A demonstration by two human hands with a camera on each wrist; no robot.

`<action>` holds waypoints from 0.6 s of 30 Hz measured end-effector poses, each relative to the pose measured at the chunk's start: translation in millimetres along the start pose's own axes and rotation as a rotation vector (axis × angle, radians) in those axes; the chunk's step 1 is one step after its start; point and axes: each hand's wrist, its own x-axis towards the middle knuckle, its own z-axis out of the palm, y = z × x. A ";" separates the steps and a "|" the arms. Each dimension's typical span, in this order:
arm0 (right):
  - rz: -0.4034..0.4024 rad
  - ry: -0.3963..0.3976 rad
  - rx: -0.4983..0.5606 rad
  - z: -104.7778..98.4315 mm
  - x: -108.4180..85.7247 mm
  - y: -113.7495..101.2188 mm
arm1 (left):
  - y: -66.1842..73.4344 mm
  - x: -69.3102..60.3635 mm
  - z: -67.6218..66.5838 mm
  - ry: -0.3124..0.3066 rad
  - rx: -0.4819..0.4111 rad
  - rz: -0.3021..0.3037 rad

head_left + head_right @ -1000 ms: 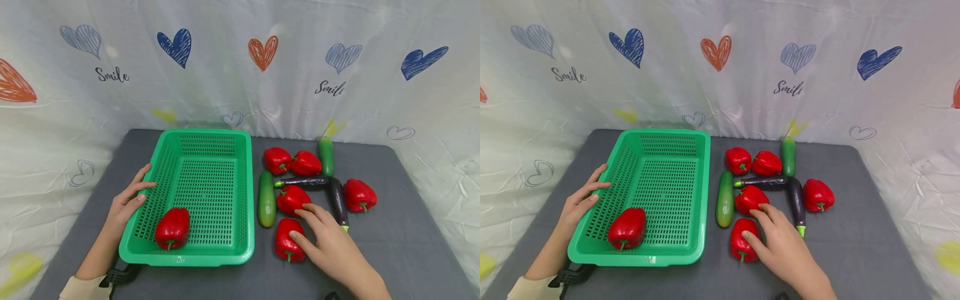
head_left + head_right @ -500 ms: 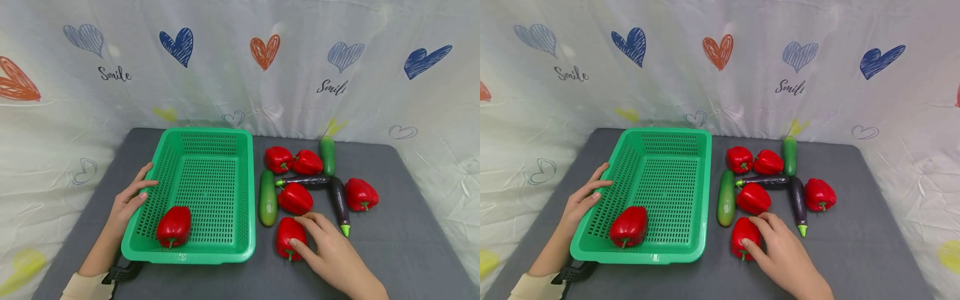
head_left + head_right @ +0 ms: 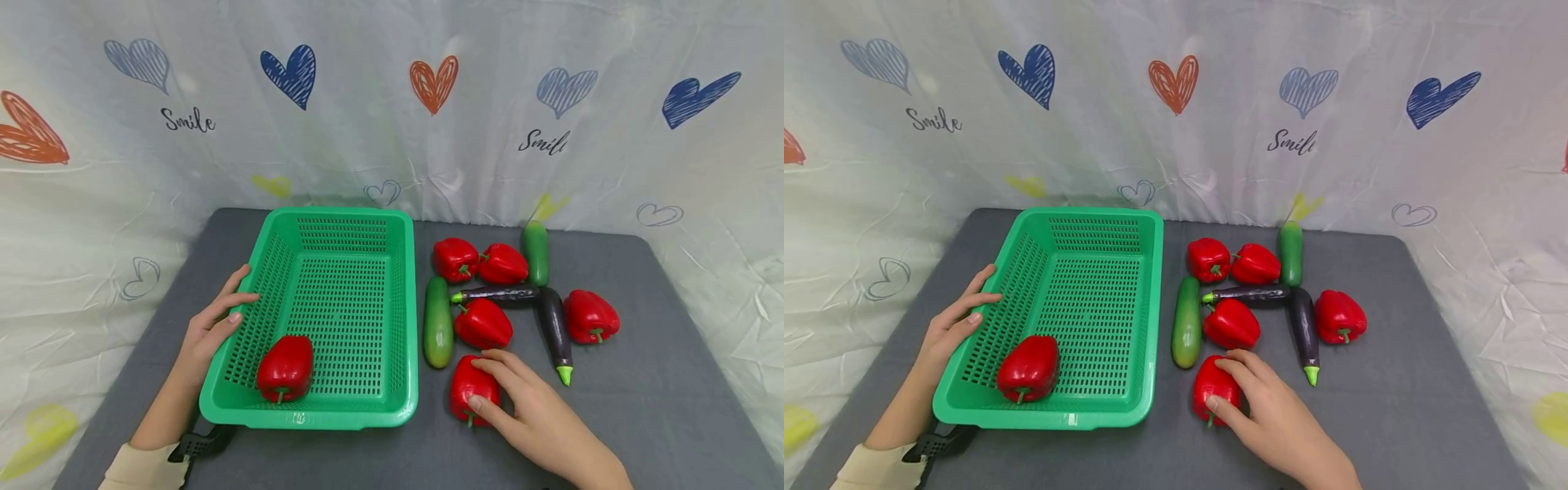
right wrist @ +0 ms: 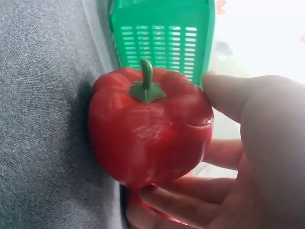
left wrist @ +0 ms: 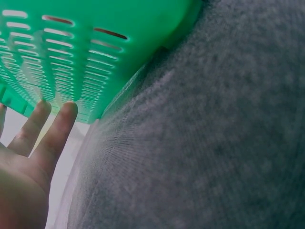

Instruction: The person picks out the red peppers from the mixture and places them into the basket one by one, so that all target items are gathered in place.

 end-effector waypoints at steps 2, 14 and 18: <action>0.007 -0.012 0.005 0.3 -0.2 0.8 | -0.3 -0.1 -0.1 0.000 -0.002 -0.001; -0.012 -0.005 0.007 5.3 -0.8 4.6 | -2.0 0.3 0.2 -0.007 -0.016 0.002; -0.014 0.005 0.000 8.1 0.4 6.8 | -2.2 -0.1 0.4 -0.003 -0.010 0.005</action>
